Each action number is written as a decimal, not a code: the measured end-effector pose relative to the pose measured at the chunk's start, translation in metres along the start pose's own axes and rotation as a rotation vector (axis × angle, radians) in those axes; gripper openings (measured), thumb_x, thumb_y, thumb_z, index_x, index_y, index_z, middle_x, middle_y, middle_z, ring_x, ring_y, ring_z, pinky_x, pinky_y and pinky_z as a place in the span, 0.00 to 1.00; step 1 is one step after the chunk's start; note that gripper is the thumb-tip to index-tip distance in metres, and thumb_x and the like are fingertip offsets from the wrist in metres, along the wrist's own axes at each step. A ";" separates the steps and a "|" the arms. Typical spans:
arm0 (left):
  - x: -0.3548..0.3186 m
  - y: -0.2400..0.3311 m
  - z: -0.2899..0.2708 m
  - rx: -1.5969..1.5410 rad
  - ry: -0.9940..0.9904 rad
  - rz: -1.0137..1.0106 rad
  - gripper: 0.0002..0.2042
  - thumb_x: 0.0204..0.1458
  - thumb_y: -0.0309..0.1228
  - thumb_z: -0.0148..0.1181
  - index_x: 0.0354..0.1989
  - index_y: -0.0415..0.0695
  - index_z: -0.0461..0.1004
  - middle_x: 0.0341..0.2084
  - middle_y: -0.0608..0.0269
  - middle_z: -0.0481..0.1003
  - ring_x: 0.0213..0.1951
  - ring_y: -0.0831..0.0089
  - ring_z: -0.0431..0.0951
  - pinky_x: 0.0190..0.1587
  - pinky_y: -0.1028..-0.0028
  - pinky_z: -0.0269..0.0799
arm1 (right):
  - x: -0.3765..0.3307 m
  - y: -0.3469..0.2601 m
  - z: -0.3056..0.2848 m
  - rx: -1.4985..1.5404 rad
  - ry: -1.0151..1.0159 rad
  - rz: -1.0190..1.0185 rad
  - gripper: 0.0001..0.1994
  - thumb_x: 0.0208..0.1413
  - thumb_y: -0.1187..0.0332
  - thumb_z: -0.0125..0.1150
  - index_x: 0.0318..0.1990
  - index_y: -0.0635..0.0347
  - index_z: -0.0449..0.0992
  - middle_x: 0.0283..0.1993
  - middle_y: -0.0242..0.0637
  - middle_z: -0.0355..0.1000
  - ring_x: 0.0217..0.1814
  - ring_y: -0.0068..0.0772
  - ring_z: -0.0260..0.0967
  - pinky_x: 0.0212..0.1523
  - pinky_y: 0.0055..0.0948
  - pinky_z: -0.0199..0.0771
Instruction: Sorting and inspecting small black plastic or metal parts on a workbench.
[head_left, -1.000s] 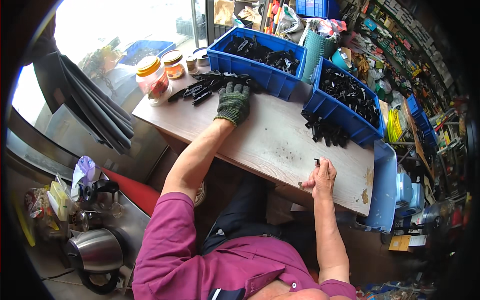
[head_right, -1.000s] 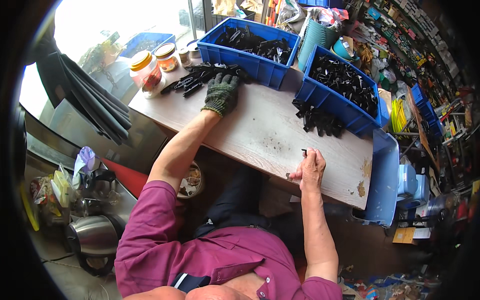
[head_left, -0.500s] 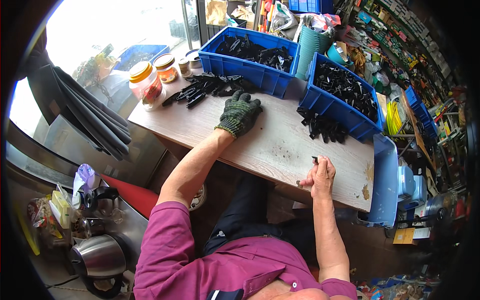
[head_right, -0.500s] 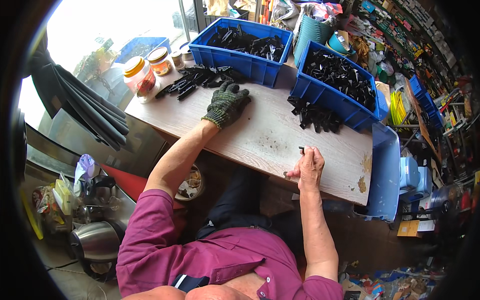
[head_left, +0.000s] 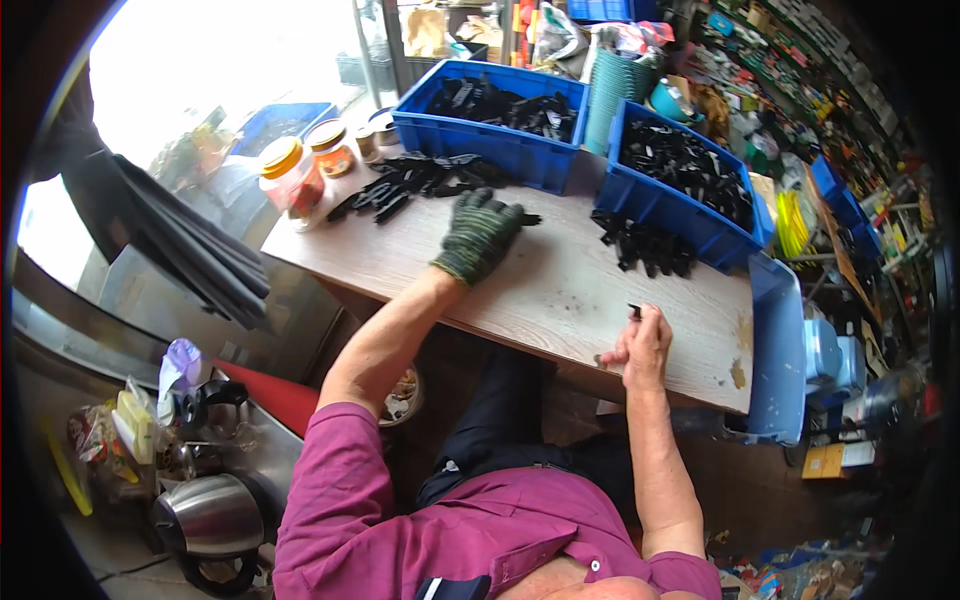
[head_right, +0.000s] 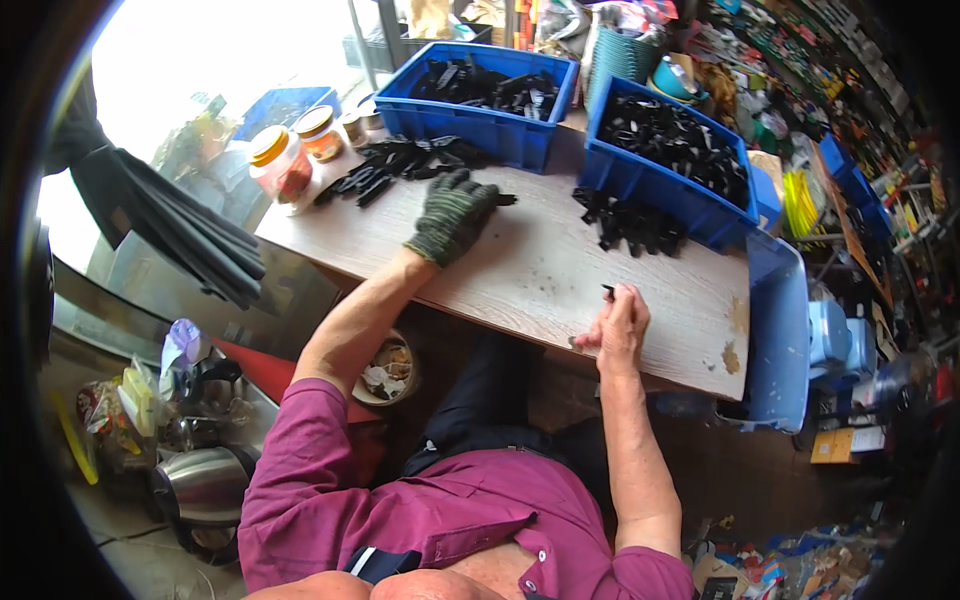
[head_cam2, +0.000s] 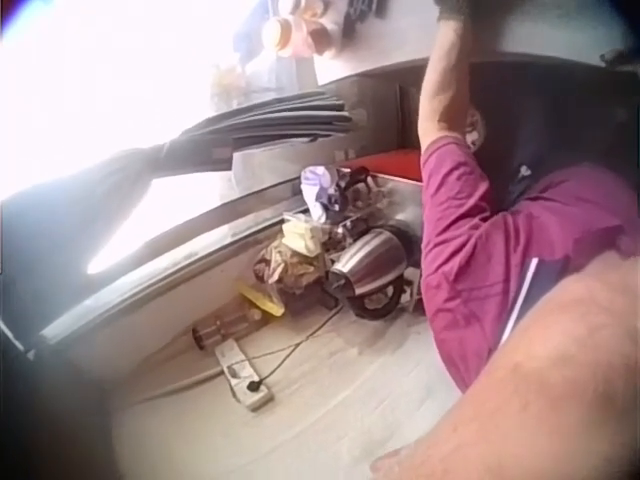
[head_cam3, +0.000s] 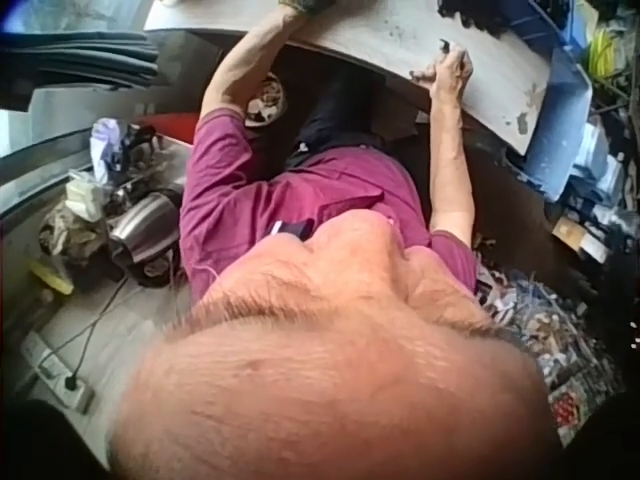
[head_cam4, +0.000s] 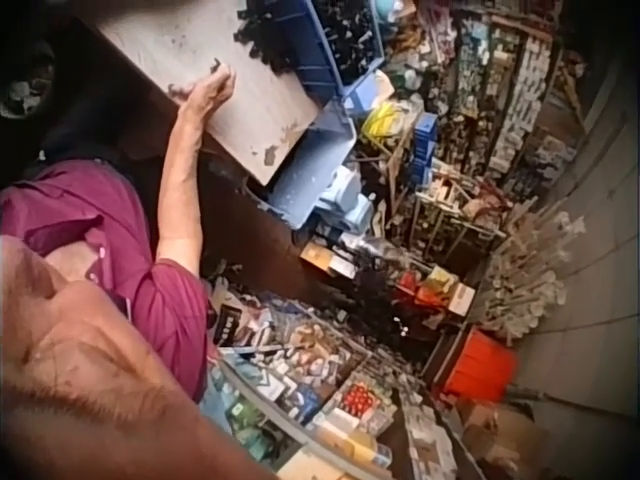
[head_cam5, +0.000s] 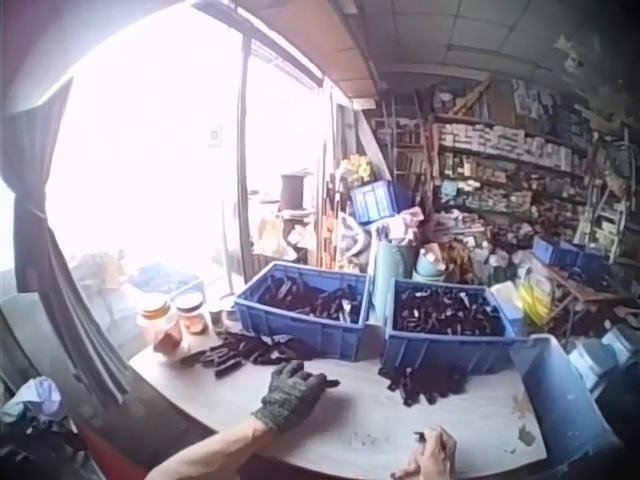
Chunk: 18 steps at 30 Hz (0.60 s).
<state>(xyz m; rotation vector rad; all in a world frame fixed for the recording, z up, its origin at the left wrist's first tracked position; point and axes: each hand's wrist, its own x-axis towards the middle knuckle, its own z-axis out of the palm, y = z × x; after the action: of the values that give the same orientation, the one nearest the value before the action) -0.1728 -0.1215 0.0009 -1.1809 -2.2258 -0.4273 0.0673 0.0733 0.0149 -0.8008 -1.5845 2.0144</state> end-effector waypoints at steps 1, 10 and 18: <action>-0.003 0.002 -0.002 -0.031 0.043 0.054 0.08 0.58 0.34 0.56 0.43 0.54 0.79 0.34 0.58 0.77 0.42 0.50 0.75 0.51 0.47 0.65 | -0.002 -0.003 0.002 -0.003 0.015 0.034 0.18 0.63 0.51 0.49 0.34 0.58 0.67 0.14 0.24 0.50 0.10 0.21 0.50 0.09 0.31 0.69; -0.028 0.149 -0.002 -0.925 0.020 -0.080 0.14 0.57 0.37 0.62 0.47 0.41 0.78 0.39 0.50 0.78 0.42 0.49 0.78 0.44 0.56 0.74 | 0.001 0.007 -0.019 0.065 0.142 -0.017 0.20 0.64 0.46 0.47 0.32 0.53 0.68 0.15 0.23 0.50 0.13 0.21 0.50 0.11 0.28 0.61; -0.015 0.186 -0.014 -1.105 -0.339 -0.199 0.15 0.60 0.38 0.56 0.50 0.43 0.77 0.41 0.49 0.78 0.45 0.48 0.78 0.45 0.55 0.74 | -0.004 0.002 -0.006 0.074 0.339 0.058 0.18 0.61 0.45 0.52 0.32 0.47 0.71 0.18 0.22 0.60 0.15 0.19 0.56 0.14 0.24 0.59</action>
<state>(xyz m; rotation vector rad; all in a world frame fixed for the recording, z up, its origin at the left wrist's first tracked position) -0.0068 -0.0349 0.0045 -1.6101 -2.4121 -1.8114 0.0745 0.0743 0.0126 -1.1032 -1.3014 1.8446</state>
